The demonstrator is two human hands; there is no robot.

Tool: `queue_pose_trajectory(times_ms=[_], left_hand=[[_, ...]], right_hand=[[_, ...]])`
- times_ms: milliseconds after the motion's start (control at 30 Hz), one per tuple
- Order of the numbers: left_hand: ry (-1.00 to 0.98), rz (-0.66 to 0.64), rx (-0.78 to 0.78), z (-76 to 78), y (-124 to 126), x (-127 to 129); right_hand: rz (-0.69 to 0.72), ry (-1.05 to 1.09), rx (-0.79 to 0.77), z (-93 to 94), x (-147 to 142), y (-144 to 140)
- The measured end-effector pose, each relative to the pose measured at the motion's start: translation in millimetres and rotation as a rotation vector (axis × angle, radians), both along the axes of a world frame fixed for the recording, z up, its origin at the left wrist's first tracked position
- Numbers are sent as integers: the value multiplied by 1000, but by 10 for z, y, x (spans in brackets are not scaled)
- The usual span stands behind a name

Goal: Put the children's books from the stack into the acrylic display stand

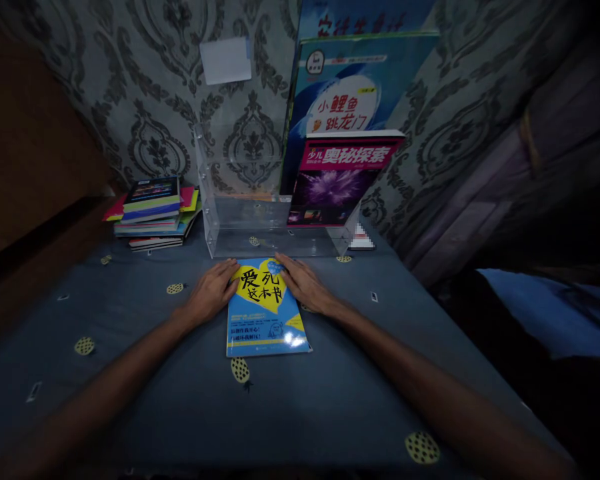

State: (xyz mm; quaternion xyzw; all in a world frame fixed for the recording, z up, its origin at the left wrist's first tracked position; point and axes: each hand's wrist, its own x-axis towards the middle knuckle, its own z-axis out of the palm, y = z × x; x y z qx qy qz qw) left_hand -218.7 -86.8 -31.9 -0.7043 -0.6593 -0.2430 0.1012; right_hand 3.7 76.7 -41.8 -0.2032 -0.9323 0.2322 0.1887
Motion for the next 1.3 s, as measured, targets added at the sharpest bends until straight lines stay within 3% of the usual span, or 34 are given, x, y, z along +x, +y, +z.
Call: queue_pose_trajectory(times_ms=[133,300,600,833,1300], left_hand=[[56,2,-25,36,17,2],[71,-118,-142,150,159,93],[103,-263,-398,357,455,460],[93,-353,-473,411,388,590],[64,-546,-429,359,106,709]], right_hand=[[44,74,-124,46,37,80],[99,152,-298,118,45,118],[169,170,-303,99,59,199],[179,174,-278,63,38,233],[174,155,-249,98,38,197]])
